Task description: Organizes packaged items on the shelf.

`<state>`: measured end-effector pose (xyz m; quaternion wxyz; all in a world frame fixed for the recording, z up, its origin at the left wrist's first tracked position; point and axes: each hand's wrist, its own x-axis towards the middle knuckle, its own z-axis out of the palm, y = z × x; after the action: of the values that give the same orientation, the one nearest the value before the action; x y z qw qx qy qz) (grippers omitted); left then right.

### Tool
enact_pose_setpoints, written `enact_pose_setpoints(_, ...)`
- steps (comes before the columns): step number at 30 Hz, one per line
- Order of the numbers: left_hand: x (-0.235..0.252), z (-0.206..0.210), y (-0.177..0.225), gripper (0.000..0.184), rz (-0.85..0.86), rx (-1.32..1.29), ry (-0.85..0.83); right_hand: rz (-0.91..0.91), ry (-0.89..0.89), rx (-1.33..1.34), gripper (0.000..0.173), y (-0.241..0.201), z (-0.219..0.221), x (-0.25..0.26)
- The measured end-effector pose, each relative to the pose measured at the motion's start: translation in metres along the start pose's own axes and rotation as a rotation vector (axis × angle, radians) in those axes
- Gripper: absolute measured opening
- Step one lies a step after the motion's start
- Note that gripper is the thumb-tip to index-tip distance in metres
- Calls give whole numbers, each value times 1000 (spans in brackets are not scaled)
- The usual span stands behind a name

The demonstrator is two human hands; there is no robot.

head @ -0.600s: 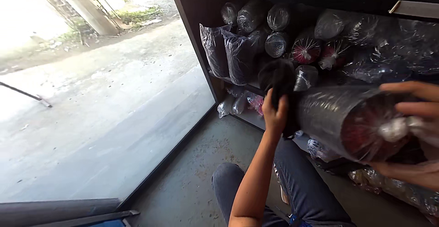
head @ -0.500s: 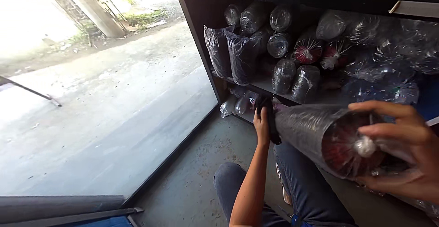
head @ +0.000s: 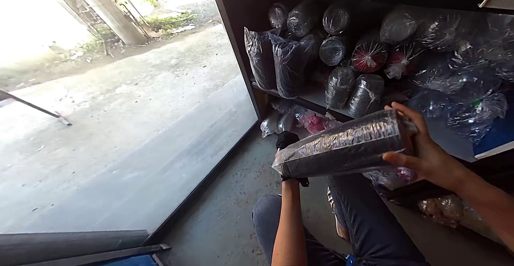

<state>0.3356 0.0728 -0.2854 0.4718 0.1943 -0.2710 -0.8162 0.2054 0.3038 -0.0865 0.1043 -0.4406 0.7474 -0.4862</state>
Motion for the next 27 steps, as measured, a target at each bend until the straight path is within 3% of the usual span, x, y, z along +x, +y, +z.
enact_pose_setpoints(2, 14, -7, 0, 40, -9, -309, -206, 110, 3, 10, 110, 1, -6, 7)
enact_pose_setpoints(4, 26, -13, 11, 32, 19, -296, -395, 112, -5, 63, 104, 4, -17, 13)
enact_pose_setpoints(8, 22, 10, 56, 26, 241, -25, -304, -78, 43, -42, 107, -4, -28, 12)
enact_pose_setpoints(10, 14, 35, 80, 24, 236, 119, -278, -206, 66, -214, 107, -10, -18, 11)
enact_pose_setpoints(12, -13, 79, 93, 26, 197, 423, -281, -330, 46, -307, 103, -9, 3, 16)
enact_pose_setpoints(13, -26, 99, 92, 38, 224, 581, -362, -357, 22, -327, 102, -6, 16, 20)
enact_pose_setpoints(15, -39, 128, 70, 62, 444, 800, -519, -332, -20, -308, 103, 0, 37, 26)
enact_pose_setpoints(17, -30, 133, 50, 63, 614, 869, -515, -304, -43, -285, 104, 8, 41, 28)
enact_pose_setpoints(18, -20, 127, 46, 59, 617, 880, -507, -314, -42, -287, 103, 11, 40, 28)
enact_pose_setpoints(20, 2, 100, 35, 49, 451, 932, -479, -320, -36, -300, 99, 12, 31, 24)
enact_pose_setpoints(23, 35, 36, 10, 44, 34, 994, -368, -327, 20, -288, 97, 7, 9, 16)
enact_pose_setpoints(25, 43, 6, -2, 42, -181, 849, -186, -340, 79, -238, 98, 3, -5, 10)
enact_pose_setpoints(27, 36, 2, -3, 41, -313, 548, -40, -378, 145, -157, 96, 3, -11, 4)
